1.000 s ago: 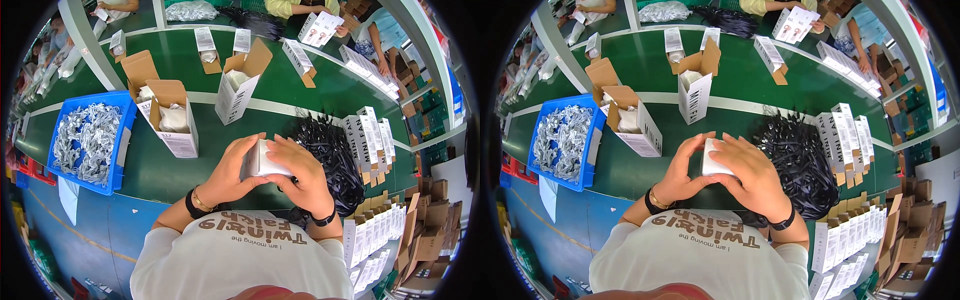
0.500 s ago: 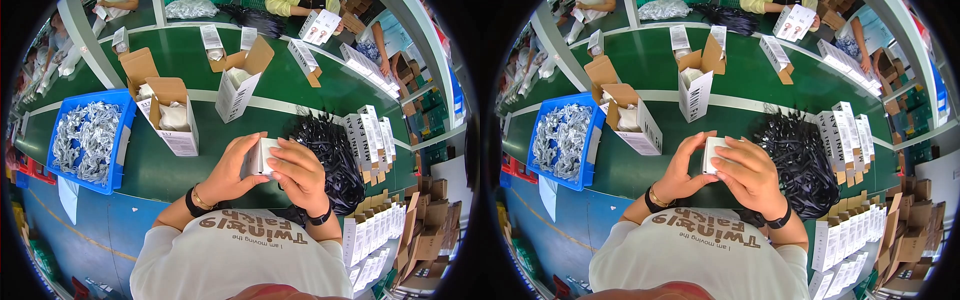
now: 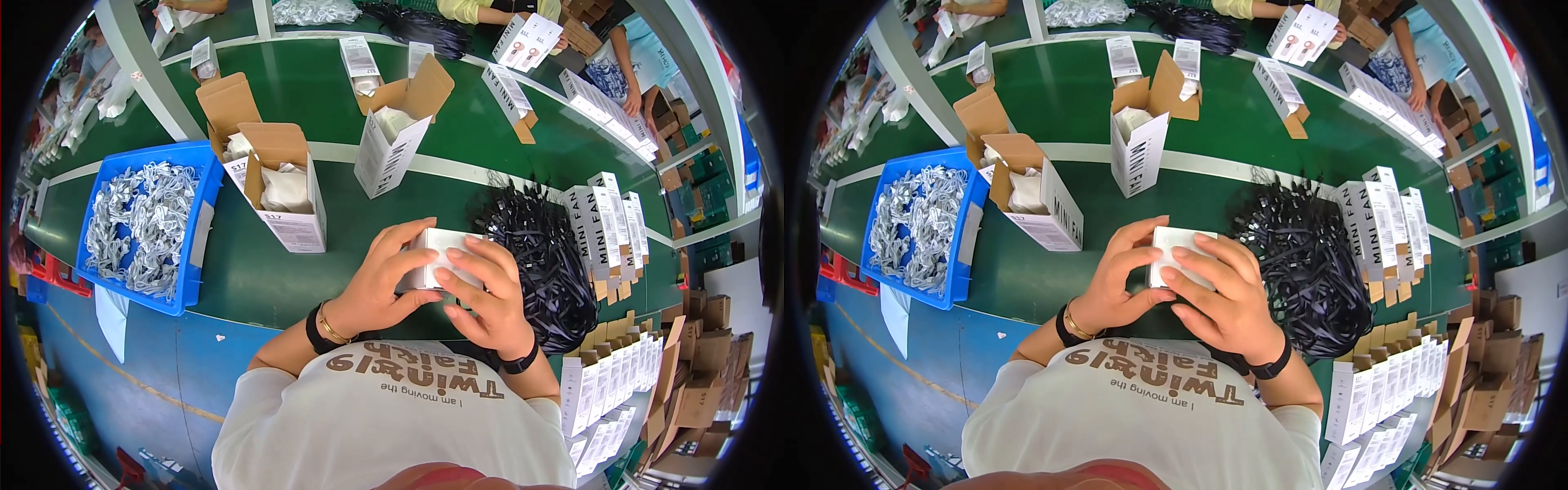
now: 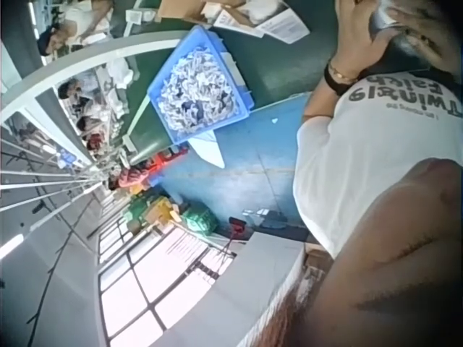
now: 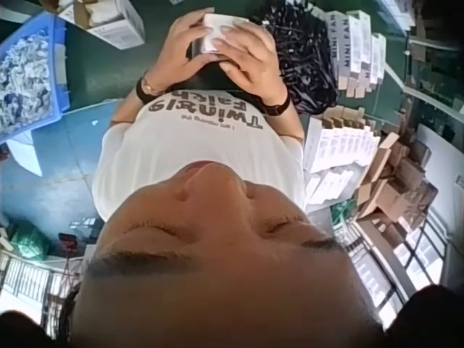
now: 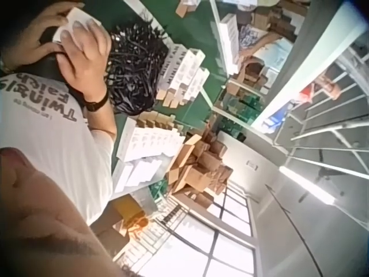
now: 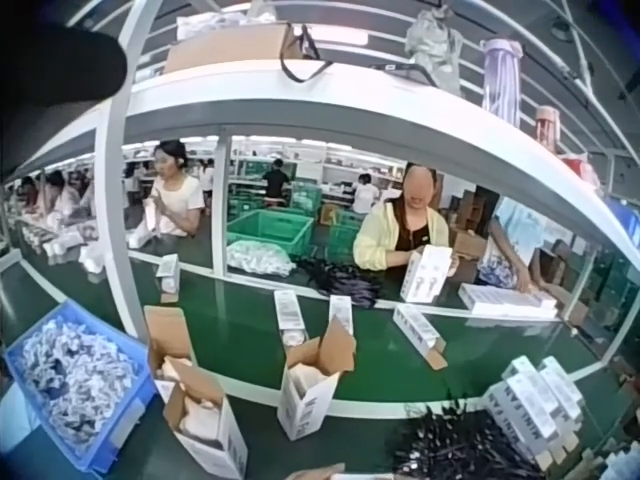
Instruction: The person assembles product packaging by folding the bottom flaps of a box, inserting a lanyard and a charging cable, and then closing the top flap before setting it aside.
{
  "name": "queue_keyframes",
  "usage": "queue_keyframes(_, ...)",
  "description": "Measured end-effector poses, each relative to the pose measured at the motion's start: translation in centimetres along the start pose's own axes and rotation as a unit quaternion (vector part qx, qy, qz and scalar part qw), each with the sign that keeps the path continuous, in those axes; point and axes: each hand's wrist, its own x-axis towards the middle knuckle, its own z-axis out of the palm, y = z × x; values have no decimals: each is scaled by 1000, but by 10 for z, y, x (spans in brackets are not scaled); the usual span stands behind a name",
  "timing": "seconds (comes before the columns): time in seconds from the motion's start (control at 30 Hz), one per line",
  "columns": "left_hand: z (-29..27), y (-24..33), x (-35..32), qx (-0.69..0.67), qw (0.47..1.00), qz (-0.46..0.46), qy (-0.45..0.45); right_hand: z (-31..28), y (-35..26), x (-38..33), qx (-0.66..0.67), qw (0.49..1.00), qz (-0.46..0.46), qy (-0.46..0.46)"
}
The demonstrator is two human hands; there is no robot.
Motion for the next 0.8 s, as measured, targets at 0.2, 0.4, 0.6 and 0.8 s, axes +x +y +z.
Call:
queue_keyframes(0.2, 0, 2, -1, -14, 1000, -14, -9, -11, 11, -4, 156, 983, 93, 23)
queue_keyframes(0.4, -3, 5, -2, -2, 1000, -12, -25, -19, 11, 24, -4, 993, 68, -101)
queue_keyframes(0.6, -3, 1, -1, -17, 1000, -13, -23, -8, 14, 16, 181, 965, 181, 53)
queue_keyframes(0.8, -6, -10, -7, 4, 1000, -9, -3, 13, 31, -26, 84, 988, 81, 102)
